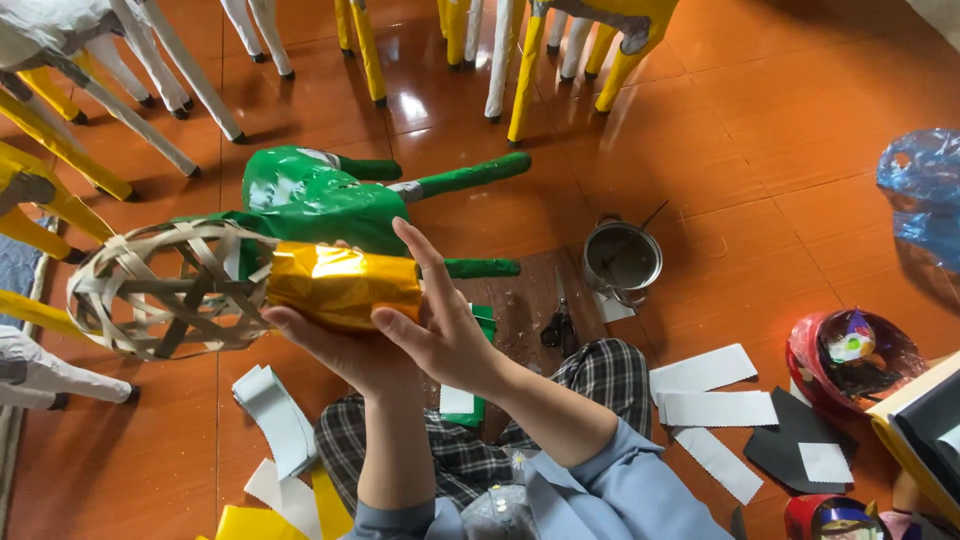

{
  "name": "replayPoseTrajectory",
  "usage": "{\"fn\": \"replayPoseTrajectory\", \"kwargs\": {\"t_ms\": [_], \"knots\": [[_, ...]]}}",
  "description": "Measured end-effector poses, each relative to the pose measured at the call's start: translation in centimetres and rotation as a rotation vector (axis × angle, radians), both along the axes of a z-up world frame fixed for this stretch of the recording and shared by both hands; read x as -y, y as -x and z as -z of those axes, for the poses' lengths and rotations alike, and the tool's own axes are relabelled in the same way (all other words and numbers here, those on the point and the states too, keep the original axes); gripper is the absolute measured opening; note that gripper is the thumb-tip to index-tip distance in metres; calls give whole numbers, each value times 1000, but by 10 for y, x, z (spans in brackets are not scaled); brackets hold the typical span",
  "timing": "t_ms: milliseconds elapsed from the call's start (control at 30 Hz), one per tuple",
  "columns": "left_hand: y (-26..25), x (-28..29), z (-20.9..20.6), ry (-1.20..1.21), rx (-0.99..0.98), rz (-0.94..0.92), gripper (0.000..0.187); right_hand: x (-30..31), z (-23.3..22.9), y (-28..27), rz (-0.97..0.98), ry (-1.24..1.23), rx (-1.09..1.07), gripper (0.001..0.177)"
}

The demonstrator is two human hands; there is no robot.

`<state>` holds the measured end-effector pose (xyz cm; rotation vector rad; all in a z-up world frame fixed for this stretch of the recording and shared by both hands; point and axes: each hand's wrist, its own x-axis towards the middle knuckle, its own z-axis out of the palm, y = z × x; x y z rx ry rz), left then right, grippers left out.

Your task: Decorate a woven animal sculpture by applying colored paper strips and foil

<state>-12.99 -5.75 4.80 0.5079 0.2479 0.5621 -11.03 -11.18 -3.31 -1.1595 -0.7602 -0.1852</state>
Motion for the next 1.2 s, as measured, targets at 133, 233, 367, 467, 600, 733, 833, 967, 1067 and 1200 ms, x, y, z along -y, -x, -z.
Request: {"fn": "replayPoseTrajectory", "kwargs": {"t_ms": [133, 233, 367, 467, 600, 733, 833, 967, 1067, 1200], "knots": [[-8, -20, 63, -77, 205, -13, 84, 2, 25, -10, 27, 136, 127, 83], [-9, -24, 59, 102, 40, -114, 75, 1, 31, -14, -422, -61, 43, 50], [-11, -27, 66, 146, 42, -101, 67, -12, 34, -16, -250, -143, -240, 19], [-13, -22, 64, 94, -23, -122, 71, -19, 49, -24, -202, -253, -386, 15], [-12, -15, 69, 45, -67, -122, 73, -21, 54, -24, -181, -384, -496, 5], [-19, -21, 87, 93, -25, -113, 66, -11, 54, -26, -205, -248, -393, 10], [-16, -25, 82, 162, 78, -45, 61, -8, 52, -27, -358, -219, -263, 33], [-10, -21, 69, 63, 40, -46, 55, -12, 40, -21, -59, -90, -220, 23], [-11, -23, 77, 84, 63, 0, 56, -12, 34, -16, 223, 78, -84, 18], [-10, -30, 84, 119, 49, 20, 63, -11, 14, -6, 364, 250, 165, 13]]}}
